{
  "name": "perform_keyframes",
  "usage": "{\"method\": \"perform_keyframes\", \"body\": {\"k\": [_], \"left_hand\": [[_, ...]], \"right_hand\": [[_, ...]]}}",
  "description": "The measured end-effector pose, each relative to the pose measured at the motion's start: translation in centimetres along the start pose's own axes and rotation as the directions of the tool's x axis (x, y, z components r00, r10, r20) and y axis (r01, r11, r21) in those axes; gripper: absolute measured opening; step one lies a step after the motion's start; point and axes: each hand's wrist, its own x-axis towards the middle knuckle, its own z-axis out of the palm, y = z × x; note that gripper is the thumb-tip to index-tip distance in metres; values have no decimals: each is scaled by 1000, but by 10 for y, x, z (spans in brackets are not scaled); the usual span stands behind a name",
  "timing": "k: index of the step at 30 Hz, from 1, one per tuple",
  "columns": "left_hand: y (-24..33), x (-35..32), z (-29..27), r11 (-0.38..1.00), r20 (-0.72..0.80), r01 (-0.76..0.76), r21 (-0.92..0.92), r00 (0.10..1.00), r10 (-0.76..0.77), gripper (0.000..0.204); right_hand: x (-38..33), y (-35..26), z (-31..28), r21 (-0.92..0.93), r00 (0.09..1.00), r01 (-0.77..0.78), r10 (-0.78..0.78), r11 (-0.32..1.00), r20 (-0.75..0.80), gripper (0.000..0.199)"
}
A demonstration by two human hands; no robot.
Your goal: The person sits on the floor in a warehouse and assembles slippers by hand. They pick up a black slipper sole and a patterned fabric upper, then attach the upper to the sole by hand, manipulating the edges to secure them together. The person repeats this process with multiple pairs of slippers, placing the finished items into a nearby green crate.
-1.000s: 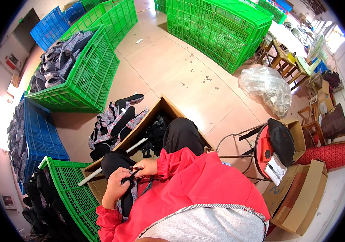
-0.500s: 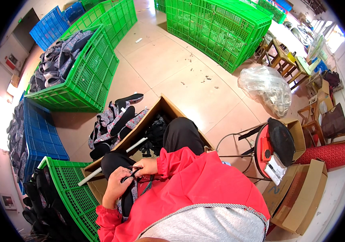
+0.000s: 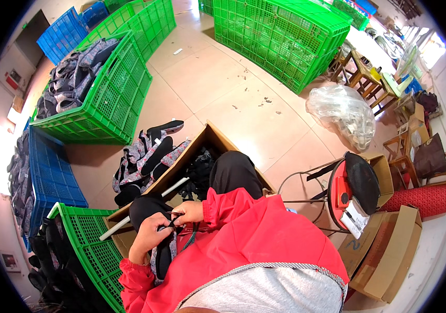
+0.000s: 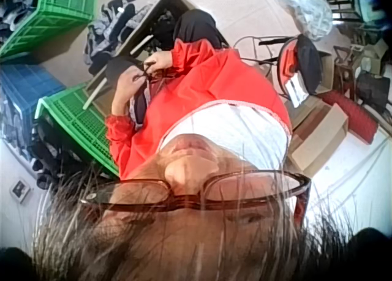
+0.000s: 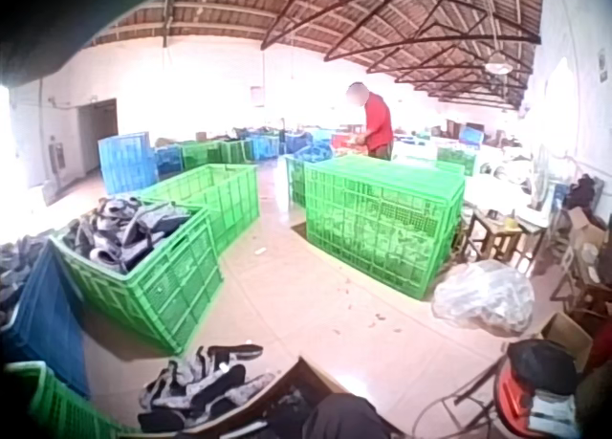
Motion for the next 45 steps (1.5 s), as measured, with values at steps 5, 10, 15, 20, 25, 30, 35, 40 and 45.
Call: {"method": "perform_keyframes", "body": {"k": [5,10,15,20,25,30,35,40,45], "left_hand": [[0,-1,6,999,-61,41,-18,997,-42,11],[-1,-2,9,998,-79,58,-8,995,-58,10],[-1,-2,12,998,-106,56,-2,993,-56,10],[-3,-2,14,997,-133,73,-14,988,-74,9],[-7,-2,17,981,-173,157,-110,969,-175,9],[-3,-2,17,958,-186,226,-177,948,-258,11],[-31,-5,22,943,-218,201,-266,940,-262,12],[-12,-3,7,820,-105,368,-438,885,-453,16],[-28,-8,6,669,-20,416,-617,841,-541,13]], "right_hand": [[-1,-4,-2,5,1000,-18,18,1000,-8,17],[-2,-7,-1,20,999,-36,36,999,-19,15],[-1,-6,-1,32,999,-36,37,999,-20,14],[-1,-6,-3,21,997,-68,69,997,-28,16],[-10,-23,-10,73,985,-146,152,987,-81,21],[-15,-22,-19,180,969,-167,195,969,-153,18],[-21,-12,-26,295,927,-178,261,939,-271,24],[-39,-36,-18,459,953,-221,291,861,-87,30],[-38,-25,3,207,999,-20,25,978,-22,45]]}}
